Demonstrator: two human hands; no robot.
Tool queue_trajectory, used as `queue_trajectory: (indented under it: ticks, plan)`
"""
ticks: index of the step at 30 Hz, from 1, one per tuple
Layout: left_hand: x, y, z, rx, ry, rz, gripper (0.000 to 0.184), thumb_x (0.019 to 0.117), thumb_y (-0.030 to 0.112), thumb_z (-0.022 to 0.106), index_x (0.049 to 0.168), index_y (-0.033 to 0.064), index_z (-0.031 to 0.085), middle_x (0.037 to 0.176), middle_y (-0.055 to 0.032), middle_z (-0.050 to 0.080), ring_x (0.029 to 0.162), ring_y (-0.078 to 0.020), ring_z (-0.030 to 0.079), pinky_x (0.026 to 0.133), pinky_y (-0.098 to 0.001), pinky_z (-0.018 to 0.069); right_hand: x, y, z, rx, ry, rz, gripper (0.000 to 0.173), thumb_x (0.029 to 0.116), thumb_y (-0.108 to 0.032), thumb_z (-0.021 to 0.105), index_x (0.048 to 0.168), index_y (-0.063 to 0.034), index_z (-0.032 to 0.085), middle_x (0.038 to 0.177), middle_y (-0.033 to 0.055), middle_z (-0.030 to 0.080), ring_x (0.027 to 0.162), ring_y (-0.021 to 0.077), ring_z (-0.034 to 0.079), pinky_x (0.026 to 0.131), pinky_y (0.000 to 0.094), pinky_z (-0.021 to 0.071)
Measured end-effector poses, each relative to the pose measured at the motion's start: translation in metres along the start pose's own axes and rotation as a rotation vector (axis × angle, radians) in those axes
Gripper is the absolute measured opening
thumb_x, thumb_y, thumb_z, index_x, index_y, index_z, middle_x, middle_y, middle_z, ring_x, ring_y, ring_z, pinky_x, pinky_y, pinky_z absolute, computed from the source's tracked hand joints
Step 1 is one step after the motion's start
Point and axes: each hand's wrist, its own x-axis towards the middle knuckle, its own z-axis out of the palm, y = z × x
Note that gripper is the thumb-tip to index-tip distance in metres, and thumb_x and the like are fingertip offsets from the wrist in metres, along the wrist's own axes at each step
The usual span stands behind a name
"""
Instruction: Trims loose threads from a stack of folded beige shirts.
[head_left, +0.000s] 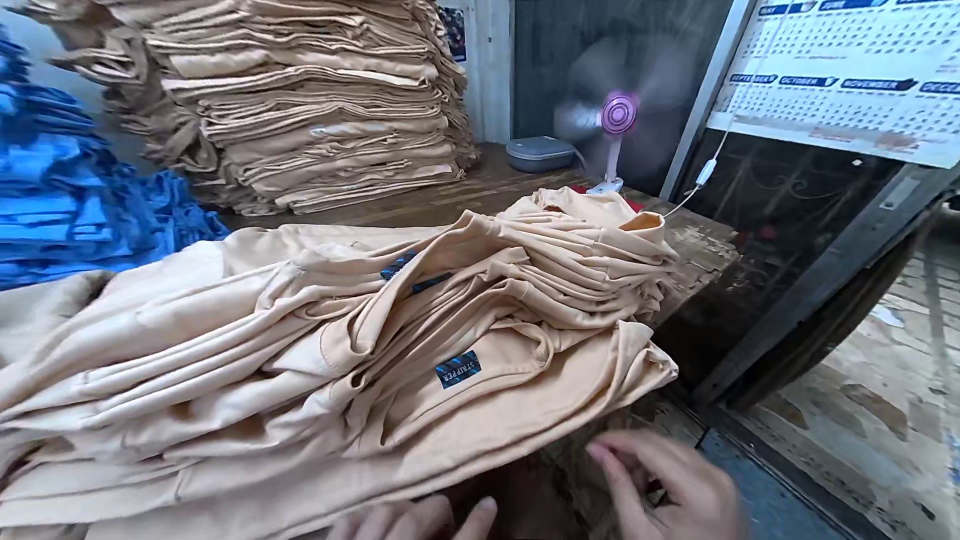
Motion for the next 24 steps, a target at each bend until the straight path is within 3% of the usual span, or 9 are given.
queue_trajectory:
  ticks: [2,4,6,7,10,14,18,22,24]
  plan:
    - [0.020,-0.007,-0.011,0.012,0.145,-0.034,0.034,0.0968,0.030,0.071,0.130,0.0232,0.071,0.104,-0.0100,0.069,0.093,-0.0286,0.061,0.084,-0.0484,0.0453,0.027,-0.021,0.011,-0.003,0.282,-0.127,0.016,0.0926,-0.030,0.073,0.094,-0.0158,0.080,0.084,-0.0034,0.073,0.079,0.0084,0.067,0.071,0.0292,0.0564]
    - [0.043,-0.013,-0.015,0.000,0.244,-0.057,0.036,0.0960,0.028,0.072,0.130,0.0189,0.071,0.107,-0.0097,0.069,0.098,-0.0253,0.061,0.087,-0.0450,0.0480,0.054,-0.035,0.029,-0.070,0.397,-0.172,0.024,0.0878,-0.038,0.076,0.096,-0.0165,0.081,0.088,-0.0018,0.073,0.083,0.0122,0.067,0.072,0.0317,0.0560]
    - [0.065,-0.017,-0.007,-0.002,0.348,-0.075,0.036,0.0945,0.030,0.073,0.128,0.0168,0.073,0.106,-0.0082,0.070,0.097,-0.0204,0.064,0.085,-0.0395,0.0524,0.070,-0.039,0.048,-0.169,0.384,-0.141,0.027,0.0856,-0.043,0.076,0.096,-0.0194,0.082,0.096,-0.0006,0.072,0.088,0.0161,0.067,0.073,0.0356,0.0573]
    - [0.074,-0.018,-0.001,0.000,0.394,-0.080,0.034,0.0939,0.031,0.073,0.126,0.0176,0.074,0.104,-0.0060,0.070,0.095,-0.0177,0.066,0.083,-0.0369,0.0543,0.073,-0.037,0.055,-0.179,0.373,-0.124,0.020,0.0869,-0.037,0.076,0.093,-0.0196,0.082,0.098,-0.0004,0.072,0.089,0.0160,0.068,0.074,0.0354,0.0585]
    - [0.090,-0.023,0.011,0.015,0.450,-0.036,0.022,0.0963,0.032,0.069,0.114,0.0218,0.078,0.101,-0.0005,0.073,0.093,-0.0159,0.067,0.081,-0.0365,0.0539,0.071,-0.027,0.055,-0.024,0.413,-0.093,0.011,0.0911,-0.020,0.072,0.087,-0.0129,0.080,0.098,0.0025,0.073,0.087,0.0096,0.070,0.073,0.0244,0.0604]
    - [0.109,-0.017,0.024,0.045,0.471,0.025,0.020,0.0983,0.030,0.065,0.111,0.0225,0.078,0.098,0.0006,0.073,0.087,-0.0174,0.065,0.075,-0.0385,0.0511,0.070,-0.017,0.045,0.191,0.430,-0.037,0.012,0.0941,-0.016,0.068,0.089,-0.0074,0.075,0.101,0.0044,0.070,0.078,0.0016,0.066,0.065,0.0145,0.0572]
    - [0.125,-0.017,0.038,0.048,0.448,0.054,0.019,0.0969,0.027,0.064,0.109,0.0224,0.078,0.098,0.0015,0.073,0.085,-0.0186,0.065,0.073,-0.0397,0.0498,0.071,-0.014,0.043,0.277,0.406,-0.055,0.016,0.0979,-0.017,0.063,0.091,-0.0056,0.071,0.099,0.0044,0.069,0.082,0.0053,0.066,0.068,0.0183,0.0583]
    - [0.120,-0.034,0.044,-0.017,0.477,-0.058,0.019,0.0952,0.031,0.064,0.104,0.0248,0.079,0.099,0.0053,0.074,0.090,-0.0133,0.068,0.078,-0.0381,0.0547,0.071,-0.019,0.051,0.028,0.370,-0.105,0.035,0.0845,-0.041,0.079,0.101,-0.0108,0.076,0.103,0.0068,0.070,0.087,0.0118,0.067,0.069,0.0265,0.0578]
    - [0.117,-0.037,0.048,-0.042,0.477,-0.079,0.018,0.0946,0.033,0.065,0.103,0.0256,0.079,0.098,0.0068,0.073,0.091,-0.0107,0.067,0.080,-0.0352,0.0547,0.068,-0.015,0.066,-0.019,0.413,-0.151,0.019,0.0875,-0.030,0.076,0.095,-0.0133,0.081,0.099,0.0053,0.072,0.088,0.0133,0.068,0.074,0.0288,0.0594]
